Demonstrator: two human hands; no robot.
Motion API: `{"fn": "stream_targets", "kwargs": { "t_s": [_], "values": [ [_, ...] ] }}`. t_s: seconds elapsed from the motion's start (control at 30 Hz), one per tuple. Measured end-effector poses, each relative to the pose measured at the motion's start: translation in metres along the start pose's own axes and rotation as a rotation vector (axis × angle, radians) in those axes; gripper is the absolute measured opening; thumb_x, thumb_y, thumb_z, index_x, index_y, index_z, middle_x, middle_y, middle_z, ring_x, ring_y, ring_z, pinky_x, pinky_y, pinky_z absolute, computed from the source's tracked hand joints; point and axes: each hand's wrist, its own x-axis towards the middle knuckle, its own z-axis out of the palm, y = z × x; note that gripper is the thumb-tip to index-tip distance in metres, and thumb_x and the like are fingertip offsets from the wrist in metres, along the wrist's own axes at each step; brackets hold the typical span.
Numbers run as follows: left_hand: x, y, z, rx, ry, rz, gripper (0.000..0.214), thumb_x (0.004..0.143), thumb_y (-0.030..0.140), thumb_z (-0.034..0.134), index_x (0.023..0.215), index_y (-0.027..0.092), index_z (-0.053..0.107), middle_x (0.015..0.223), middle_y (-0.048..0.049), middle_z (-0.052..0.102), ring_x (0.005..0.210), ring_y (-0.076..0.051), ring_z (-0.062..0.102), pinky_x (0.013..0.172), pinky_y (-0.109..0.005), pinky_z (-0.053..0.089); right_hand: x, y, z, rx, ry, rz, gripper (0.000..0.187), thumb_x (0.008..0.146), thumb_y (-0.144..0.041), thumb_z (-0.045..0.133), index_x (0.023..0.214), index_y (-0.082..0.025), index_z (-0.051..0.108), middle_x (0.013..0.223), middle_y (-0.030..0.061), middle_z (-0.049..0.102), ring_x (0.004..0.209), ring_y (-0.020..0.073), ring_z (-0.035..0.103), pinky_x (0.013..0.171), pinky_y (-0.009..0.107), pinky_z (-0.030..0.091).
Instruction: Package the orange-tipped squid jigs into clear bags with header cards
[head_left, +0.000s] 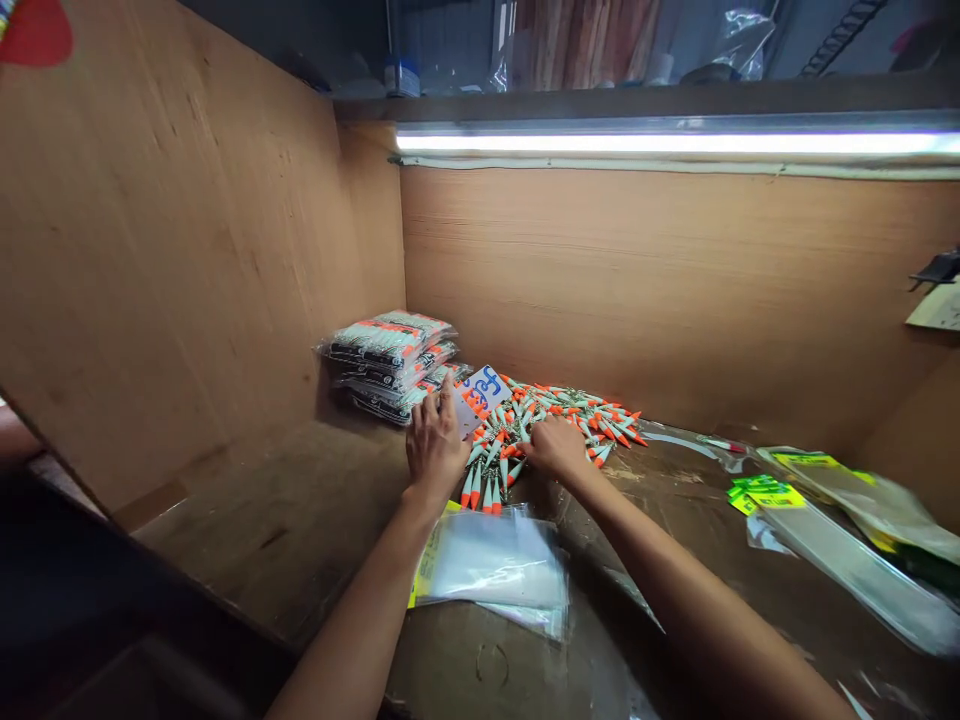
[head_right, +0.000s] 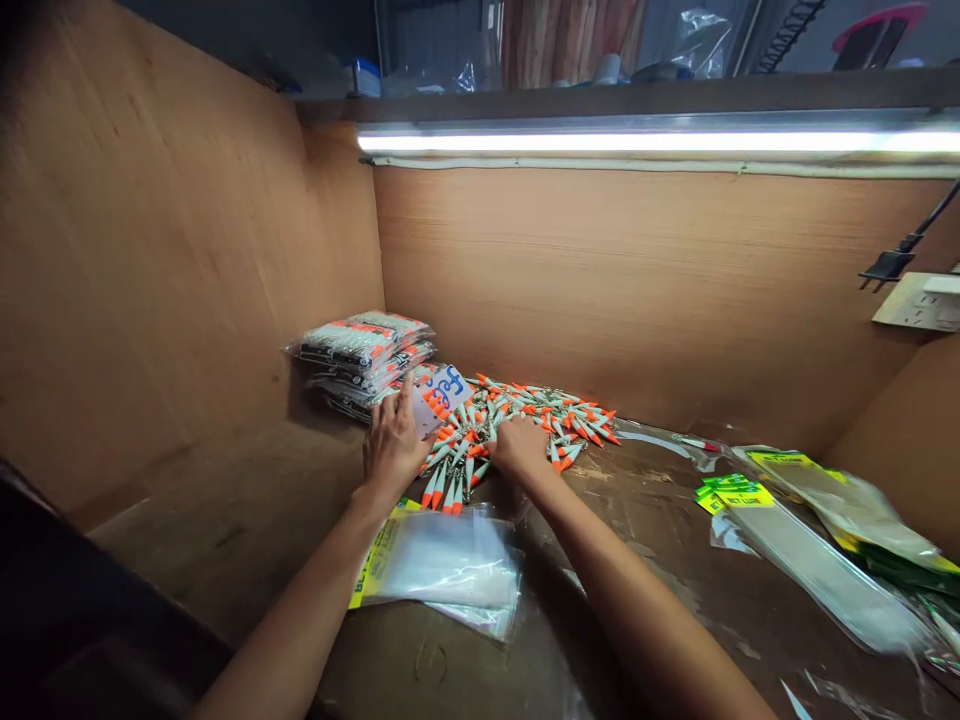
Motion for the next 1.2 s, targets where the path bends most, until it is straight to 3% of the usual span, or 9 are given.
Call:
{"fn": "stream_targets", "kwargs": {
  "t_s": [0.13,0.23,0.37,0.53,0.67,0.77,0.9,1.07,1.2],
  "values": [
    [-0.001,0.002,0.001,-0.031,0.002,0.009,0.104,0.074,0.030,0.080,0.156,0.025,0.016,0.127,-0.0129,0.053,0.114,-0.032,0.050,0.097,-0.043,0.043,0.005,-0.010,0.012,0.010,0.005,0.062,0.028,0.080,-0.037,0.066,0.092,-0.014,0.076,0.107,0.0217,0.071,0.109,0.0330,0.061,0.086,0.036,0.045],
    [-0.004,0.004,0.002,-0.055,0.001,0.037,0.103,0.074,0.031,0.079,0.156,0.025,0.016,0.129,-0.0131,0.052,0.116,-0.033,0.049,0.099,-0.044,0.042,0.009,-0.003,0.008,0.084,0.044,0.138,0.027,0.082,-0.034,0.059,0.086,-0.013,0.076,0.094,0.0204,0.073,0.093,0.0315,0.067,0.076,0.035,0.047],
    [-0.006,0.006,0.004,-0.083,-0.021,0.072,0.103,0.075,0.034,0.079,0.156,0.025,0.015,0.127,-0.0125,0.053,0.115,-0.032,0.049,0.100,-0.044,0.041,0.012,0.024,-0.006,0.253,0.127,0.164,0.039,0.088,-0.043,0.048,0.083,-0.015,0.075,0.077,0.0117,0.074,0.073,0.0248,0.068,0.063,0.030,0.046],
    [-0.010,0.009,0.009,-0.151,-0.067,0.126,0.101,0.076,0.034,0.077,0.156,0.025,0.015,0.125,-0.0122,0.053,0.116,-0.032,0.048,0.099,-0.042,0.040,-0.001,0.057,-0.031,0.470,0.225,0.028,0.047,0.093,-0.047,0.042,0.101,-0.013,0.073,0.088,0.0072,0.076,0.077,0.0194,0.068,0.064,0.025,0.048],
    [-0.014,0.013,0.013,-0.215,-0.155,0.239,0.102,0.077,0.027,0.075,0.156,0.027,0.011,0.127,-0.0107,0.052,0.117,-0.031,0.048,0.099,-0.042,0.039,-0.023,0.068,-0.060,0.585,0.252,-0.173,0.037,0.093,-0.039,0.050,0.115,-0.017,0.071,0.099,0.0060,0.076,0.082,0.0180,0.067,0.070,0.025,0.049],
    [-0.017,0.017,0.014,-0.258,-0.211,0.320,0.105,0.075,0.023,0.074,0.156,0.029,0.008,0.131,-0.0100,0.049,0.120,-0.031,0.046,0.102,-0.043,0.039,-0.037,0.066,-0.080,0.472,0.285,-0.325,0.021,0.089,-0.027,0.060,0.104,-0.021,0.074,0.092,0.0038,0.075,0.079,0.0171,0.064,0.071,0.026,0.046],
    [-0.022,0.024,0.015,-0.314,-0.276,0.406,0.108,0.073,0.020,0.074,0.156,0.030,0.006,0.131,-0.0097,0.049,0.120,-0.030,0.046,0.102,-0.045,0.040,-0.046,0.055,-0.091,0.113,0.313,-0.373,0.014,0.091,-0.020,0.061,0.089,-0.024,0.074,0.085,0.0041,0.072,0.084,0.0196,0.057,0.067,0.026,0.039],
    [-0.029,0.033,0.019,-0.385,-0.338,0.497,0.109,0.071,0.014,0.071,0.156,0.032,0.006,0.133,-0.0098,0.049,0.118,-0.030,0.048,0.102,-0.047,0.041,-0.049,0.038,-0.080,-0.062,0.274,-0.412,0.018,0.095,-0.025,0.058,0.086,-0.025,0.074,0.088,0.0068,0.069,0.088,0.0217,0.053,0.066,0.028,0.036],
    [-0.034,0.039,0.018,-0.414,-0.376,0.578,0.110,0.068,0.008,0.065,0.156,0.031,0.004,0.136,-0.0108,0.048,0.123,-0.030,0.046,0.103,-0.048,0.040,-0.047,0.033,-0.064,-0.022,0.242,-0.452,0.015,0.093,-0.017,0.059,0.089,-0.021,0.073,0.087,0.0071,0.068,0.085,0.0207,0.054,0.067,0.027,0.037]
  ]
}}
